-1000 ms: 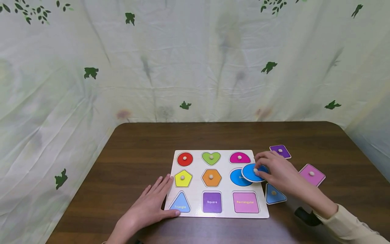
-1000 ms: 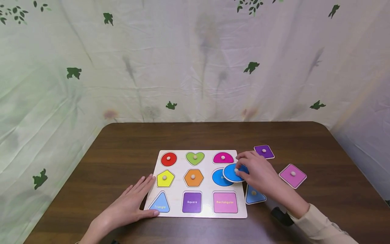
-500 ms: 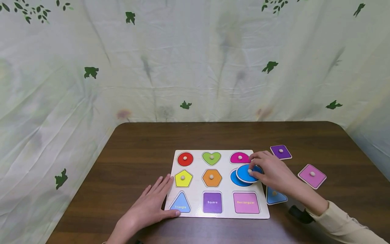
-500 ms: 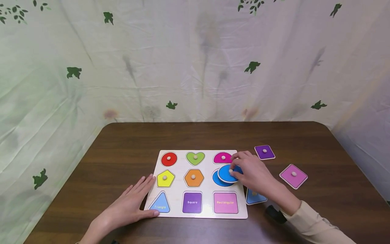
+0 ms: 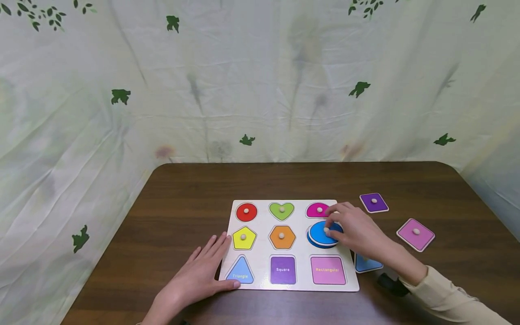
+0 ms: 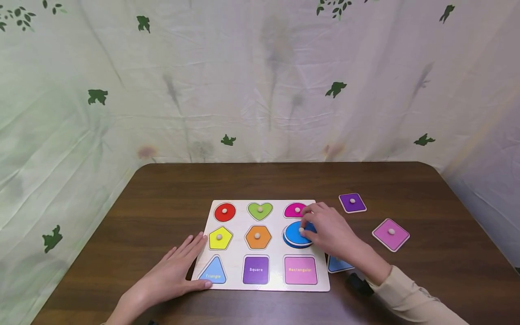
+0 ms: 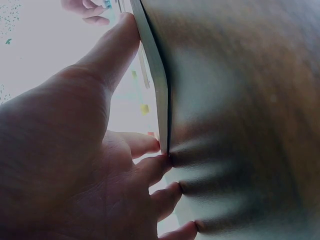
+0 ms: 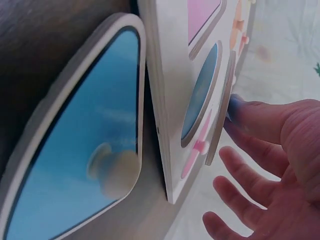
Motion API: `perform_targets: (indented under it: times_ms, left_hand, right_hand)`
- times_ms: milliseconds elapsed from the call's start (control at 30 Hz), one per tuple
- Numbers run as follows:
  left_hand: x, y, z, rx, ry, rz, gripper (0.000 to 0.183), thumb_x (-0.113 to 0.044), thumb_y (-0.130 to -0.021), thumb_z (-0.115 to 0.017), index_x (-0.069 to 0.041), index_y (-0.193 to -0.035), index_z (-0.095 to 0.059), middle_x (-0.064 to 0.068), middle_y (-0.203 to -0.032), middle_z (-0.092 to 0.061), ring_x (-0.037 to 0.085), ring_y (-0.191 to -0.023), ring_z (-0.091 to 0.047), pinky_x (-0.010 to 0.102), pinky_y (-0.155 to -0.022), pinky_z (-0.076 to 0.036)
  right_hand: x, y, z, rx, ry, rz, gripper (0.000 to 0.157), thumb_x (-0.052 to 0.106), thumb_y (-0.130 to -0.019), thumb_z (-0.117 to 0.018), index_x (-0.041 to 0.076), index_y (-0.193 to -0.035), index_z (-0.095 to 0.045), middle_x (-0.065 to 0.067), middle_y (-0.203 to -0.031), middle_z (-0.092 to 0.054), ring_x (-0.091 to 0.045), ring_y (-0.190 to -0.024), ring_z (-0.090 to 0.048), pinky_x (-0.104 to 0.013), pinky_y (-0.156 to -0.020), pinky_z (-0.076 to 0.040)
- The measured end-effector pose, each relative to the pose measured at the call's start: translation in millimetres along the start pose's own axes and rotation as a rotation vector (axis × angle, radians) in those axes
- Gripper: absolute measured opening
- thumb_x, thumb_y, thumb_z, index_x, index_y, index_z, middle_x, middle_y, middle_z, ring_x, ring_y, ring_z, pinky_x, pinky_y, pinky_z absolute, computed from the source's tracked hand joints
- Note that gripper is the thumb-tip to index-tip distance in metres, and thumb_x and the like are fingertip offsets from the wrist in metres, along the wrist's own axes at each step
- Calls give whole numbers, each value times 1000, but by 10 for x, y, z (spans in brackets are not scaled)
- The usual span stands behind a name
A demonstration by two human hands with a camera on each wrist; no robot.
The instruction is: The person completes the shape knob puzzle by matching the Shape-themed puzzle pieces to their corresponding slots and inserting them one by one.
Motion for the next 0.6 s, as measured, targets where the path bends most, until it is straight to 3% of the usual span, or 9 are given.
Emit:
perform_targets:
  times_ms: [600]
  left_hand:
    - [0, -2, 0, -10, 2, -3, 111, -67, -70, -75, -16, -157, -27, 3, -163, -20, 31, -148, -15, 62, -114, -15]
  right_hand:
    - [40, -39, -76, 30, 32, 71, 12, 20, -79, -84, 21, -86, -75, -5, -114, -64, -27, -108, -54, -51, -89, -48]
Point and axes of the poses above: each hand's wrist, its own y-axis away from the middle knuckle, its own z-axis out of the back of the hand, x = y × z, the point moved 4 cm from there along -y, towards the middle knuckle
